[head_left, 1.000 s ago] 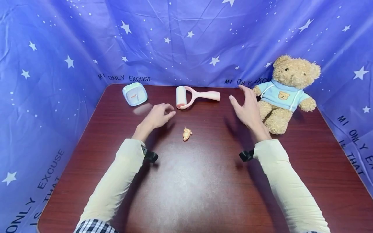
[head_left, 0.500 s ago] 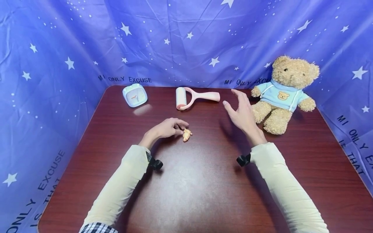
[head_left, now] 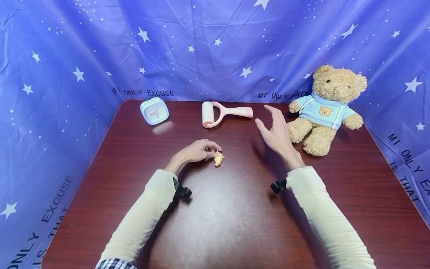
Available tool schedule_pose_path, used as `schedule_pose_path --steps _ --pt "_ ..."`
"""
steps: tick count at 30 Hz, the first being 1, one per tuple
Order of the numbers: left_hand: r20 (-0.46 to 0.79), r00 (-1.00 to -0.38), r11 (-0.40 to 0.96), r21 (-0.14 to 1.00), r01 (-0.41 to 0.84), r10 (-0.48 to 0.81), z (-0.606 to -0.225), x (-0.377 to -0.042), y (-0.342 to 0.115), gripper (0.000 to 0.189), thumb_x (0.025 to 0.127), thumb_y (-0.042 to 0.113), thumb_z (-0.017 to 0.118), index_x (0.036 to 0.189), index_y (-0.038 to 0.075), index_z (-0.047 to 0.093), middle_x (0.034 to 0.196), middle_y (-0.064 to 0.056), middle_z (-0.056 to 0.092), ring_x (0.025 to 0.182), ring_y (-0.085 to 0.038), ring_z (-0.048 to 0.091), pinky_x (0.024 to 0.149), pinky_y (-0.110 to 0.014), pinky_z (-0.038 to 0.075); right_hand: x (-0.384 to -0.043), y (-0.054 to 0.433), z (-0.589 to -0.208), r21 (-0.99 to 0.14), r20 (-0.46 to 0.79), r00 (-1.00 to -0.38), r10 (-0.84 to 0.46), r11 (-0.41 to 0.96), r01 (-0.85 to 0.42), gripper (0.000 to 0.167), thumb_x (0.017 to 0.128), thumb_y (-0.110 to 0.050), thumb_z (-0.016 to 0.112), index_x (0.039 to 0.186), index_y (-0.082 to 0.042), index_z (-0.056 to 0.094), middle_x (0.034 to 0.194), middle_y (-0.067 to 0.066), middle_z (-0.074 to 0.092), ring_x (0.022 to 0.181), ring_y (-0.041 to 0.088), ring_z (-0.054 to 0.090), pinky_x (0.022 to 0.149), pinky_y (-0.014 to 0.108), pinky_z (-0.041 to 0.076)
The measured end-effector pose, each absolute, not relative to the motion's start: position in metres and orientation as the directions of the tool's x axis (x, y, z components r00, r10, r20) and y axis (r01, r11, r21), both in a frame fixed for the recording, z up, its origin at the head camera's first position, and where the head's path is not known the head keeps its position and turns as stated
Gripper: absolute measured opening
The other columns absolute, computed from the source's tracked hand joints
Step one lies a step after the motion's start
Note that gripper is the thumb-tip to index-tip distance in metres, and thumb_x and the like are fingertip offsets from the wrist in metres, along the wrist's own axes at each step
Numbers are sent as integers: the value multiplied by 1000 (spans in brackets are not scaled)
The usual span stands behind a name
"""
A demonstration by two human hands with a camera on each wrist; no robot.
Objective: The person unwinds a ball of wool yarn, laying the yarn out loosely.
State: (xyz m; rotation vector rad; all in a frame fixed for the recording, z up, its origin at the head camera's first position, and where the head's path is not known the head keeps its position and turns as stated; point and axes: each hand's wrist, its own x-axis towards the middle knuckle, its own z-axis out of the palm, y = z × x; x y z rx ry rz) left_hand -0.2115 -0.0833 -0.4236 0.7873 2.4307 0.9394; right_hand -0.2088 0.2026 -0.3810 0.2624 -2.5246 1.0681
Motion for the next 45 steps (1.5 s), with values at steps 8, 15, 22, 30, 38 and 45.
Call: schedule_pose_path --steps 8,15,22,30,38,45 --pt "-133 -758 626 662 412 639 -427 -209 -78 9 89 22 67 96 19 71 85 2 58 82 -10 50 75 -22 43 -210 199 -383 -644 436 -899 -35 686 -339 56 91 -29 60 139 -5 44 139 17 47 132 31 40 113 45 32" --pt "-89 -773 613 668 422 628 -429 -205 -78 9 86 21 72 87 13 69 85 1 59 77 -8 54 70 -20 47 -210 198 -382 -643 441 -897 -40 683 -346 56 91 -29 60 139 -5 44 140 16 46 132 30 40 113 45 32" --pt "-96 -820 532 802 272 564 -420 -209 -83 11 88 18 69 93 9 65 83 -2 67 70 -16 64 69 -26 56 -207 193 -379 -658 453 -890 -51 655 -372 52 89 -29 64 134 -6 49 133 14 52 126 29 47 107 45 39" --pt "-46 -866 318 939 132 497 -399 -211 -84 16 85 10 71 97 1 66 87 -10 68 76 -17 66 83 -48 58 -196 166 -371 -705 477 -863 -169 512 -490 36 85 -17 73 116 -2 60 106 12 65 98 24 60 89 38 50" --pt "-32 -866 291 947 132 499 -386 -207 -81 16 85 13 72 96 3 67 87 -8 69 79 -13 65 84 -43 57 -187 136 -375 -735 434 -842 -319 415 -536 28 85 -16 73 108 -3 63 100 11 67 92 22 64 84 36 56" --pt "-36 -869 242 965 97 493 -378 -205 -80 14 86 10 70 96 1 67 91 -12 70 84 -17 66 80 -29 56 -184 125 -379 -661 453 -785 -422 432 -614 17 86 -18 72 99 -10 67 93 2 64 87 16 62 79 33 55"
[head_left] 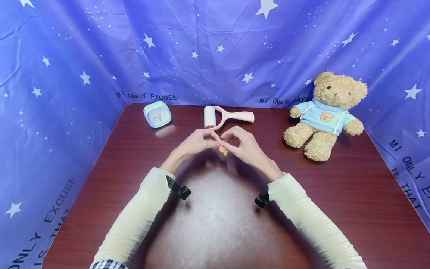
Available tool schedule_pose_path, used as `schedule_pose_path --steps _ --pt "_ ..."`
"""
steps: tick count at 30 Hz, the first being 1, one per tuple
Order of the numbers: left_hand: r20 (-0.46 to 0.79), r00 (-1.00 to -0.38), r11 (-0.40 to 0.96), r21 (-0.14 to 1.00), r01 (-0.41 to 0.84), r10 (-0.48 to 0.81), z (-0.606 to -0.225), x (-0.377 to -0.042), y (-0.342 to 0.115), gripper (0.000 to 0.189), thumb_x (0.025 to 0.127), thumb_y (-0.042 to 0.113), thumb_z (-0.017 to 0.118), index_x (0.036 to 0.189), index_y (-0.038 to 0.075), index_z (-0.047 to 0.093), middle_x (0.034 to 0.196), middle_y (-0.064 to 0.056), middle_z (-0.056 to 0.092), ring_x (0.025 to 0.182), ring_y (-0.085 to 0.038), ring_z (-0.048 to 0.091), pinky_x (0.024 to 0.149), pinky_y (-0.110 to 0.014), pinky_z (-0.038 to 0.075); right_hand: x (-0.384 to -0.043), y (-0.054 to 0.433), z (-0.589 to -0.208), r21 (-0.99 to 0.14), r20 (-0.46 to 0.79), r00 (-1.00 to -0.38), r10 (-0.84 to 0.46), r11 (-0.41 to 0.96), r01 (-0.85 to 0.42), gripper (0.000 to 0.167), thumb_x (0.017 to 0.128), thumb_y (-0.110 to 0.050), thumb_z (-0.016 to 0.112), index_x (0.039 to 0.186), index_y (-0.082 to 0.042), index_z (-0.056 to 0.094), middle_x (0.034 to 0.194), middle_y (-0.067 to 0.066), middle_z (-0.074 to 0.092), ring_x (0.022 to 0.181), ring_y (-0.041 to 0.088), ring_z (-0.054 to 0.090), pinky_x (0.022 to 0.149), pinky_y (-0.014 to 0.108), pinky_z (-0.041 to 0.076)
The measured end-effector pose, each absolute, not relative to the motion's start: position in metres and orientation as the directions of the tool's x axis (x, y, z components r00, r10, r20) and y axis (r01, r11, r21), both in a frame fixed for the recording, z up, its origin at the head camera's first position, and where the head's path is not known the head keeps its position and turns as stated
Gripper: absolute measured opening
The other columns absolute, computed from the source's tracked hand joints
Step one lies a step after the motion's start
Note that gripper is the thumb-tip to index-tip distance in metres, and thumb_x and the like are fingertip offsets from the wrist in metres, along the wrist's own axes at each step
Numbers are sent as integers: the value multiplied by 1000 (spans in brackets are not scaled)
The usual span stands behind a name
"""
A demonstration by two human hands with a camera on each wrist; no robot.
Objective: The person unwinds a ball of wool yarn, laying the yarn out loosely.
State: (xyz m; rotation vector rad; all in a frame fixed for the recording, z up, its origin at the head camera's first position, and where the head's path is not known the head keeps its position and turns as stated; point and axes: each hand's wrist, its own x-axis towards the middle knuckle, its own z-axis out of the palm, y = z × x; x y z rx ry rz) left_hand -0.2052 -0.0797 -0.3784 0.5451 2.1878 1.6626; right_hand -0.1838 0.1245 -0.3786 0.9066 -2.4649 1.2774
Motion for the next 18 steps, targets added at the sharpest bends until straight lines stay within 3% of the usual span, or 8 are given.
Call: schedule_pose_path --steps 5,9,11,14,18 --pt "-45 -861 160 986 43 507 -378 -205 -81 20 86 5 68 103 -3 63 91 -10 67 84 -15 64 90 -45 56 -185 124 -379 -638 484 -775 -408 441 -631 7 88 -17 69 90 -10 68 87 0 63 80 11 59 70 33 55" --pt "-63 -857 42 998 -49 512 -380 -206 -84 30 88 0 65 117 -7 59 96 -10 66 88 -14 65 101 -57 46 -188 129 -381 -653 493 -807 -325 474 -590 6 89 -13 68 90 -7 67 85 2 65 76 10 58 65 34 55" --pt "-77 -867 -19 995 -98 492 -381 -207 -86 32 89 -1 63 120 -9 57 102 -10 65 91 -14 66 104 -57 43 -189 133 -381 -664 484 -824 -295 490 -565 5 89 -12 68 90 -7 67 85 3 67 74 11 58 65 37 56" --pt "-95 -901 -83 986 -143 424 -382 -210 -88 31 91 -2 60 119 -13 54 112 -15 63 93 -13 67 105 -47 46 -189 138 -382 -676 450 -847 -284 512 -530 5 89 -13 68 90 -9 67 85 3 69 75 11 58 66 36 56" --pt "-106 -937 -123 980 -155 332 -382 -212 -91 26 91 -6 56 115 -15 52 119 -26 58 89 -11 67 99 -36 52 -186 146 -380 -688 410 -864 -293 522 -504 5 89 -16 68 90 -10 68 86 1 70 76 10 59 67 26 54"
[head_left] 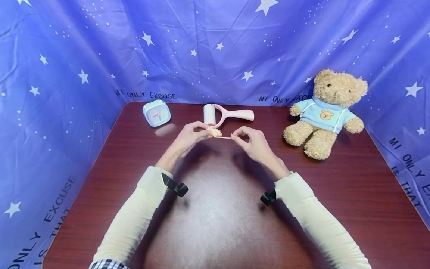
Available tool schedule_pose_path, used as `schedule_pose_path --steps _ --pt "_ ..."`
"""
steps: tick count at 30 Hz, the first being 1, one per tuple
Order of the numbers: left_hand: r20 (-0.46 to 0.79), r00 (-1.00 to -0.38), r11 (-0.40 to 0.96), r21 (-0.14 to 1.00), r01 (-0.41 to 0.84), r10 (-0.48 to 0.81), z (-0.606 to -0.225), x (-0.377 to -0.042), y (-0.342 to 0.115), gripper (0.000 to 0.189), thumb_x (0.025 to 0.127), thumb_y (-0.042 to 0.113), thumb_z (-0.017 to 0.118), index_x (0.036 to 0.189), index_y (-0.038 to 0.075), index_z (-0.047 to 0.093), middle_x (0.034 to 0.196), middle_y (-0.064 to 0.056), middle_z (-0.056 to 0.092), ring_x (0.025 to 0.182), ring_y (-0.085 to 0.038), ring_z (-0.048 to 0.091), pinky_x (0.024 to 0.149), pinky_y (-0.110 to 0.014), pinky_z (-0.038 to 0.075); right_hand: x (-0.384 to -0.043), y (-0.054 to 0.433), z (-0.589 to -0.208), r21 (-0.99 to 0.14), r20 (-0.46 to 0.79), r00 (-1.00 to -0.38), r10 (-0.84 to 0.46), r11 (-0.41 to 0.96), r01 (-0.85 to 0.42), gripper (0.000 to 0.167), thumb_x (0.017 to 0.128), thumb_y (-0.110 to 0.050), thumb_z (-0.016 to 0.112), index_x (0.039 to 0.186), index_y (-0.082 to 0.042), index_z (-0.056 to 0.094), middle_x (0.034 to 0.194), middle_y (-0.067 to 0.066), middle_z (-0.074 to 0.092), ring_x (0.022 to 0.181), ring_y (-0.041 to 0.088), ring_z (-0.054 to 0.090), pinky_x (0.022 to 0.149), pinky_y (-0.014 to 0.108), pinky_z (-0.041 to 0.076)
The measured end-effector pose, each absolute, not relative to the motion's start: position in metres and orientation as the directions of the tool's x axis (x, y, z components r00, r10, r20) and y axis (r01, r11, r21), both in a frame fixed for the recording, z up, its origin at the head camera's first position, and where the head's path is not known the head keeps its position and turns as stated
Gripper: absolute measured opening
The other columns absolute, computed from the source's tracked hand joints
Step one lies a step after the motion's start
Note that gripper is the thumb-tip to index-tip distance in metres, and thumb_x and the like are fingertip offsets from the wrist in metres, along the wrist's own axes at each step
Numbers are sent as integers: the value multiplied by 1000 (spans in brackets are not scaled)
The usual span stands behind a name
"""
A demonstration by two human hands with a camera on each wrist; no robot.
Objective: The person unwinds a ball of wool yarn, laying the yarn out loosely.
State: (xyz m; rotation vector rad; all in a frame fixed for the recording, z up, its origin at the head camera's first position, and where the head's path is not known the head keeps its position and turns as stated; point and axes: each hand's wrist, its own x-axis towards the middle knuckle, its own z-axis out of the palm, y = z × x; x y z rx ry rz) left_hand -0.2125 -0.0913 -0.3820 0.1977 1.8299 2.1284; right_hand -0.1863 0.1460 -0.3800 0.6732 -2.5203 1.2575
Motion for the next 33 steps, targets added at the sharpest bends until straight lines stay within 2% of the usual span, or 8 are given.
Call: schedule_pose_path --steps 2,5,9,12,15,18,26,33 --pt "-105 -944 -118 982 -148 312 -381 -213 -93 23 91 -7 56 112 -15 53 121 -31 57 87 -11 68 97 -35 53 -187 151 -379 -695 413 -866 -280 518 -499 6 89 -16 68 91 -10 68 88 2 71 77 10 61 68 21 54" --pt "-111 -946 -98 984 -147 306 -380 -213 -98 18 91 -7 57 108 -12 55 117 -31 60 87 -11 69 98 -36 53 -189 161 -376 -700 439 -871 -221 523 -486 8 88 -16 69 92 -10 69 88 3 71 75 8 61 68 15 52" --pt "-140 -948 -97 980 -174 287 -379 -215 -104 14 91 -7 57 105 -9 55 103 -20 64 85 -11 68 102 -41 49 -193 177 -373 -702 458 -879 -130 555 -447 9 88 -17 70 91 -8 69 84 5 71 71 1 57 63 10 46" --pt "-142 -951 -102 979 -176 276 -378 -214 -110 12 91 -7 56 103 -9 54 100 -16 64 85 -11 69 100 -38 51 -193 188 -373 -715 447 -890 -89 563 -415 12 89 -18 69 91 -7 69 82 7 69 68 -1 53 60 9 43" --pt "-117 -953 -100 984 -150 280 -378 -212 -116 11 91 -7 55 102 -9 54 102 -20 68 89 -13 70 96 -34 54 -192 197 -373 -738 424 -903 -63 554 -386 14 89 -19 68 93 -5 69 84 9 69 69 0 53 60 9 43" --pt "-114 -955 -101 984 -146 272 -380 -212 -121 10 92 -6 56 101 -7 54 101 -15 68 88 -13 70 93 -31 55 -192 206 -374 -741 415 -909 -43 563 -365 16 90 -20 67 94 -4 68 86 10 69 69 -1 53 61 9 43" --pt "-135 -960 -70 985 -156 245 -384 -212 -131 10 93 -8 52 102 -7 52 106 -17 59 84 -8 68 96 -33 53 -188 235 -380 -700 426 -904 17 640 -318 17 91 -19 66 95 -2 67 90 11 70 72 -11 51 65 4 42" --pt "-164 -964 -54 982 -179 210 -387 -213 -140 12 93 -9 51 105 -9 50 109 -18 54 82 -6 66 90 -24 56 -184 258 -383 -661 439 -895 85 705 -257 17 91 -20 66 94 -3 68 87 13 70 71 -17 48 66 3 40"
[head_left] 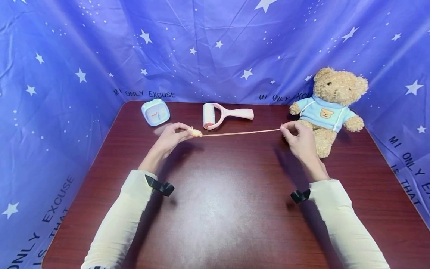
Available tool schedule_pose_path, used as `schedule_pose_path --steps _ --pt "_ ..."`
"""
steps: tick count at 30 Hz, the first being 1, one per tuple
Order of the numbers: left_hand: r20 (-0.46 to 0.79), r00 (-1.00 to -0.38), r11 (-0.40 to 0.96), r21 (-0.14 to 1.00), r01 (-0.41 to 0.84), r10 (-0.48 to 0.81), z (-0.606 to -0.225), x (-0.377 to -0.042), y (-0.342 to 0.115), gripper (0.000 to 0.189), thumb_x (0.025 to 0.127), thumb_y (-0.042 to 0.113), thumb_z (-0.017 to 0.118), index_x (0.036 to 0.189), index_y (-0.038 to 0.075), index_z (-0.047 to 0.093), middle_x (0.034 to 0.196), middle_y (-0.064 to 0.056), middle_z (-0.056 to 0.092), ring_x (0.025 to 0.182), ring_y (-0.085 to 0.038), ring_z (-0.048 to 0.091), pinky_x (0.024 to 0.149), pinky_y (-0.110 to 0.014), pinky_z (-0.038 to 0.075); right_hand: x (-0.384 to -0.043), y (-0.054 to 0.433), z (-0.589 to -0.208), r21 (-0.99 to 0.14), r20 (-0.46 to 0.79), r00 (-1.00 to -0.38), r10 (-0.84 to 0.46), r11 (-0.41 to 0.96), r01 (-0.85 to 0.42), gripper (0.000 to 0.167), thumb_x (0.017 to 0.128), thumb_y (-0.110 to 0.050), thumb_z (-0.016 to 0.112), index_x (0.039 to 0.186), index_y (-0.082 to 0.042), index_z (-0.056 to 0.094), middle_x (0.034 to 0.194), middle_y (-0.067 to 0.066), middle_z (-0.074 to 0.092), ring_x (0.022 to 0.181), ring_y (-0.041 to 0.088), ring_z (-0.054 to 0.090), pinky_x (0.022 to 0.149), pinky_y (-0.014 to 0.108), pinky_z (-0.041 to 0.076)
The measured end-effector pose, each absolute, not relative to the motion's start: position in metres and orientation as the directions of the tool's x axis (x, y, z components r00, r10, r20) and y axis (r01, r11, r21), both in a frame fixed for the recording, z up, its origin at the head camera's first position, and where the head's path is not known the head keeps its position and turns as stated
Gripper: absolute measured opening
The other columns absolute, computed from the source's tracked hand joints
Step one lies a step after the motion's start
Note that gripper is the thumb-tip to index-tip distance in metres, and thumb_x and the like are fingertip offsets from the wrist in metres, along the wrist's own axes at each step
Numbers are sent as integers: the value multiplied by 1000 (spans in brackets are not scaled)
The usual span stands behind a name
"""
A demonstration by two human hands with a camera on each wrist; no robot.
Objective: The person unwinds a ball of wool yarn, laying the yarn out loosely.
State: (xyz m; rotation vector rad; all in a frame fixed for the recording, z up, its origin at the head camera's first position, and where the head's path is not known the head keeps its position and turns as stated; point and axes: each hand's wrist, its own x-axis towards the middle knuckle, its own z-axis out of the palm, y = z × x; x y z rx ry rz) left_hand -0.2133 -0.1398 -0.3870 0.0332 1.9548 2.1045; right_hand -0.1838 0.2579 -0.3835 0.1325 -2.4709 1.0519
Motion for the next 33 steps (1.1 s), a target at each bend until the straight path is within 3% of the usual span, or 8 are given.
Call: schedule_pose_path --steps 7,15,21,25,28,33 --pt "-195 -963 -20 979 -202 187 -387 -215 -144 12 94 -7 51 105 -9 49 114 -21 52 82 -5 66 92 -24 55 -178 277 -385 -651 427 -896 120 728 -213 17 92 -17 64 96 -1 67 88 15 68 71 -17 46 65 5 38" --pt "-215 -967 10 976 -216 136 -387 -216 -151 13 95 -4 51 107 -7 49 116 -21 53 81 -2 65 102 -37 48 -172 291 -382 -619 396 -903 165 774 -130 22 93 -19 61 96 2 66 90 21 68 68 -21 40 66 10 37" --pt "-195 -971 -15 980 -199 138 -386 -217 -151 9 94 -6 51 103 -6 50 111 -17 53 81 -3 66 98 -30 52 -167 294 -391 -612 406 -906 119 772 -172 19 92 -15 63 95 3 67 89 21 70 68 -24 42 65 4 37" --pt "-184 -969 -18 982 -190 164 -385 -214 -147 10 94 -6 51 104 -5 50 113 -18 54 82 -4 66 105 -40 46 -165 290 -402 -614 391 -918 73 763 -201 16 91 -14 64 94 2 67 88 19 70 68 -22 44 63 2 38" --pt "-164 -968 -26 985 -172 192 -385 -212 -143 12 94 -6 53 105 -6 50 112 -19 55 84 -5 67 105 -42 45 -164 285 -411 -593 375 -926 41 778 -206 15 91 -15 64 93 -1 68 87 16 70 70 -10 52 64 11 41" --pt "-131 -963 -34 989 -143 235 -388 -211 -137 13 92 -6 56 105 -6 52 102 -12 60 85 -8 67 100 -39 50 -159 278 -424 -536 342 -940 -17 818 -210 12 90 -13 64 90 -2 67 90 19 69 80 30 64 73 41 49"
